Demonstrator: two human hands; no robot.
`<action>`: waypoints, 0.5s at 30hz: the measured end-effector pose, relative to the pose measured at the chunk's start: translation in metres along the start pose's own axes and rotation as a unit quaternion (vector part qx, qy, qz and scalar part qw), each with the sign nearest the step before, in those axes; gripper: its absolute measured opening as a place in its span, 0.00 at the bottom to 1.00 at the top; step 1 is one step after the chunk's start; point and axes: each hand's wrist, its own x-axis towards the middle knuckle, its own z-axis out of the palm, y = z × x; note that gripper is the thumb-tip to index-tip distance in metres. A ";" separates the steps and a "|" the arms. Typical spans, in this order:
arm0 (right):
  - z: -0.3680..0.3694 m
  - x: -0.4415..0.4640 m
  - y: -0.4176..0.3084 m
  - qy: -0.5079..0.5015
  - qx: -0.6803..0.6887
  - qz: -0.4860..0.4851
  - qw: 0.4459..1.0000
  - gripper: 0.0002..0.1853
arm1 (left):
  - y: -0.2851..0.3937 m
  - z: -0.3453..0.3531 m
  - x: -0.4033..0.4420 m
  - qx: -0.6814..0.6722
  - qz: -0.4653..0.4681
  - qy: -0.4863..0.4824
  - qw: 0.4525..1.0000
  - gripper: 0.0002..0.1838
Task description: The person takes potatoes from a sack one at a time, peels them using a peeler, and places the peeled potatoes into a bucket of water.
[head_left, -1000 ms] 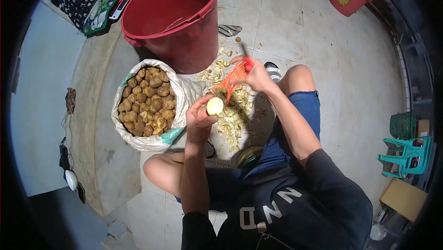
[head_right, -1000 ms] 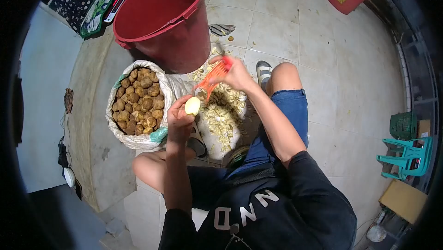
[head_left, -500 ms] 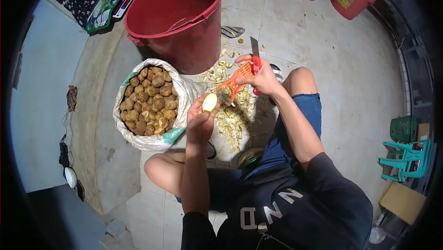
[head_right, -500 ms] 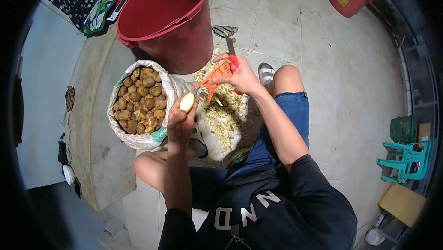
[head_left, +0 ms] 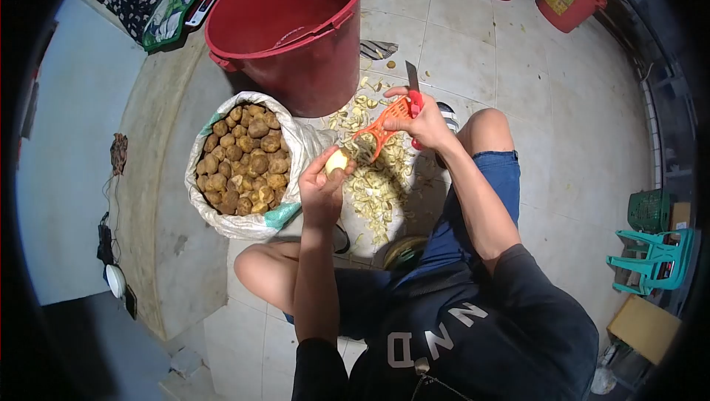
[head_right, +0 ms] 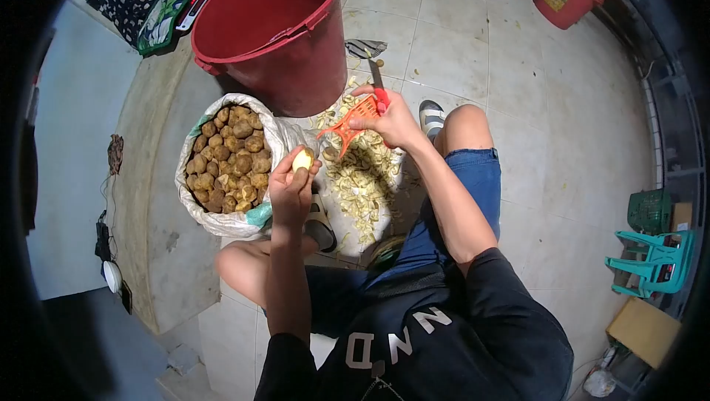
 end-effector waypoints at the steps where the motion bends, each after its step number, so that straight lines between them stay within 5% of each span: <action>1: 0.004 -0.003 -0.005 -0.019 0.040 0.008 0.999 0.28 | 0.000 0.001 -0.002 0.013 -0.011 0.000 1.000 0.24; 3: 0.010 -0.007 -0.014 -0.086 -0.032 -0.015 0.996 0.27 | -0.002 0.000 -0.002 0.017 -0.021 -0.017 0.999 0.24; 9: -0.007 0.007 0.006 -0.016 0.033 0.032 0.999 0.26 | -0.001 0.000 -0.002 0.035 -0.015 -0.064 0.997 0.22; 12: -0.011 0.005 0.008 -0.062 -0.180 -0.008 0.982 0.25 | -0.003 0.003 -0.005 0.060 -0.020 -0.074 0.995 0.22; 15: -0.014 0.004 0.001 -0.039 -0.066 -0.006 0.997 0.25 | 0.002 0.006 -0.004 0.078 -0.023 -0.084 0.993 0.23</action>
